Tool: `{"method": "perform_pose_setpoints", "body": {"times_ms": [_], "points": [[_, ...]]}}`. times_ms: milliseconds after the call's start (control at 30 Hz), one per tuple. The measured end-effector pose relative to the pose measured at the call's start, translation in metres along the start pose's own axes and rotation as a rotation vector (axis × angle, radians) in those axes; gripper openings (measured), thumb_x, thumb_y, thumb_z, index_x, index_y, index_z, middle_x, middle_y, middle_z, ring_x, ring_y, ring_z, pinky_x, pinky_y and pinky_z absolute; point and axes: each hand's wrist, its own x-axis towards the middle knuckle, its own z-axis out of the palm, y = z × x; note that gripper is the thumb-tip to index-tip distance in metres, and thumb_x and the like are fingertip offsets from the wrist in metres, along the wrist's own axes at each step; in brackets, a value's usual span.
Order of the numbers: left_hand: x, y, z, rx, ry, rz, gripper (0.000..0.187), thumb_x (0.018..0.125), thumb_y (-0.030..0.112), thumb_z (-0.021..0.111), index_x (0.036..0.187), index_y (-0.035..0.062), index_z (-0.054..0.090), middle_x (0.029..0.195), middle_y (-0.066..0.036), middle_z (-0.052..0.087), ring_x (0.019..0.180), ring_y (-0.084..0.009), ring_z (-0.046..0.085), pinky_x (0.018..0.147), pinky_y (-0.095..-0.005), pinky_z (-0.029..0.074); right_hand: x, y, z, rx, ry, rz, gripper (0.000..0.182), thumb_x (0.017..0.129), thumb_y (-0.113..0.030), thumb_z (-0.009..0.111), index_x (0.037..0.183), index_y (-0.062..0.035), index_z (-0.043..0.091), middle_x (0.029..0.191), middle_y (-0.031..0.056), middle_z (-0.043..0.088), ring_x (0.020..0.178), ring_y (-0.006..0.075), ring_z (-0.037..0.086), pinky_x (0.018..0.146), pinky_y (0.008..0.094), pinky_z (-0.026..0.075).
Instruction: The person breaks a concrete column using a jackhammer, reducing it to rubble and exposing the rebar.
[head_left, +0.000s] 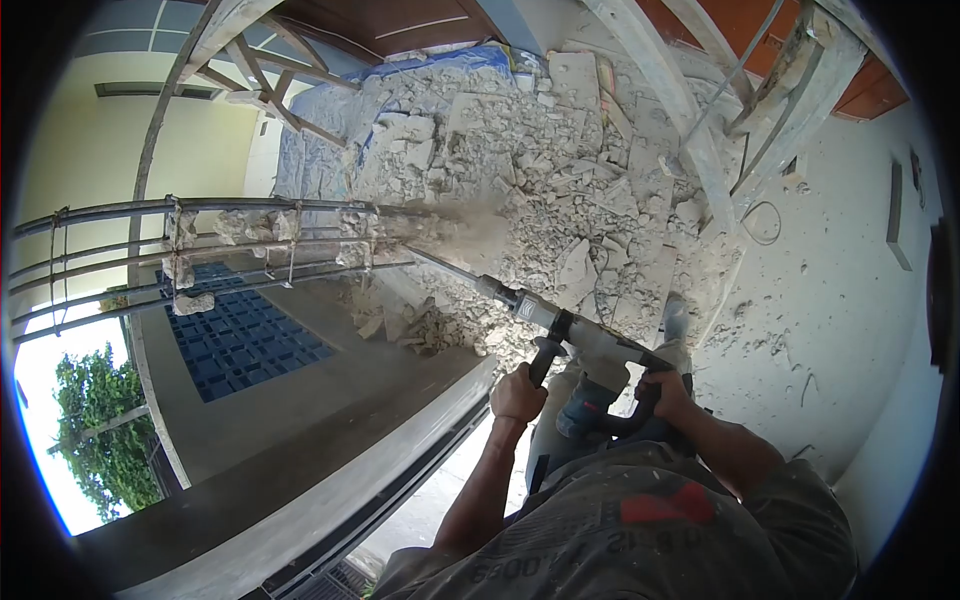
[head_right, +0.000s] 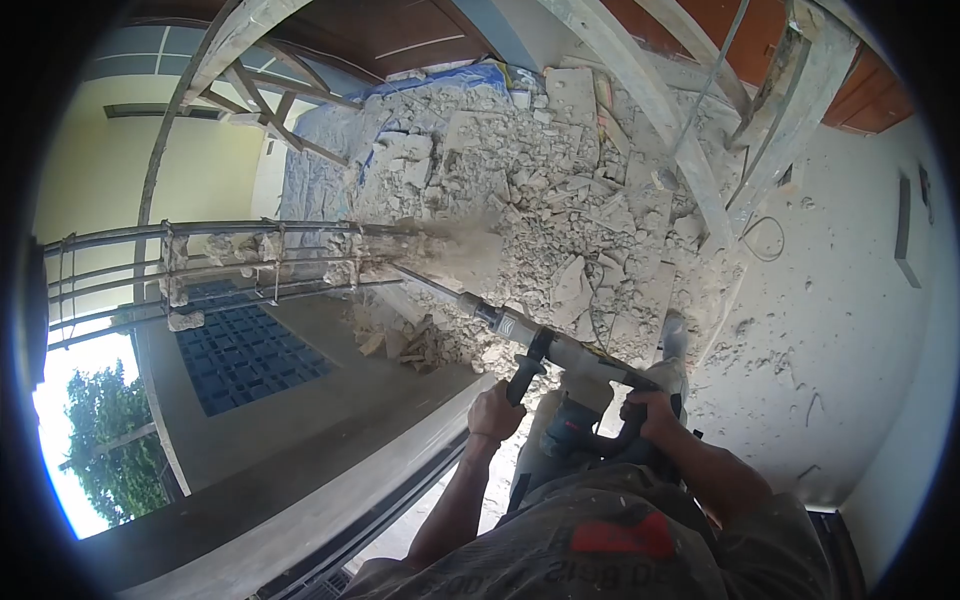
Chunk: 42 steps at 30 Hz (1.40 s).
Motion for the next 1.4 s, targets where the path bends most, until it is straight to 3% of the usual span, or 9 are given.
{"method": "perform_pose_setpoints", "body": {"times_ms": [267, 1000, 1067, 1400], "points": [[0.003, -0.015, 0.000, 0.012, -0.012, 0.011, 0.036, 0.074, 0.024, 0.068, 0.104, 0.0061, 0.062, 0.090, -0.023, 0.070, 0.088, -0.0416, 0.068, 0.079, -0.0525, 0.053, 0.005, 0.015, 0.006, -0.037, -0.005, -0.099, 0.009, 0.073, 0.000, 0.062, 0.081, -0.0008, 0.058, 0.068, 0.0139, 0.057, 0.065, 0.0315, 0.058, 0.067, 0.0447, 0.049], [0.003, -0.034, -0.011, 0.064, 0.029, 0.013, 0.034, 0.076, 0.025, 0.065, 0.105, 0.0059, 0.064, 0.095, -0.023, 0.070, 0.092, -0.0408, 0.068, 0.080, -0.0512, 0.053, 0.015, 0.028, 0.029, 0.014, -0.054, -0.049, 0.010, 0.075, 0.000, 0.062, 0.084, 0.0004, 0.058, 0.071, 0.0134, 0.058, 0.066, 0.0301, 0.058, 0.067, 0.0448, 0.051], [0.013, -0.040, -0.004, 0.055, 0.061, 0.043, 0.038, 0.074, 0.028, 0.068, 0.104, 0.0054, 0.064, 0.094, -0.024, 0.070, 0.091, -0.0418, 0.068, 0.081, -0.0517, 0.053, 0.011, 0.025, 0.030, -0.009, -0.036, -0.066, 0.005, 0.077, -0.001, 0.065, 0.079, 0.0006, 0.061, 0.070, 0.0127, 0.059, 0.066, 0.0291, 0.060, 0.068, 0.0424, 0.052], [0.052, -0.070, -0.038, 0.091, 0.034, -0.118, 0.038, 0.073, 0.031, 0.072, 0.102, 0.0082, 0.066, 0.103, -0.021, 0.070, 0.100, -0.0366, 0.068, 0.085, -0.0477, 0.053, 0.064, 0.034, 0.076, -0.051, -0.161, -0.012, 0.010, 0.079, -0.008, 0.068, 0.081, -0.0005, 0.061, 0.072, 0.0126, 0.061, 0.067, 0.0301, 0.063, 0.066, 0.0419, 0.052]]}}
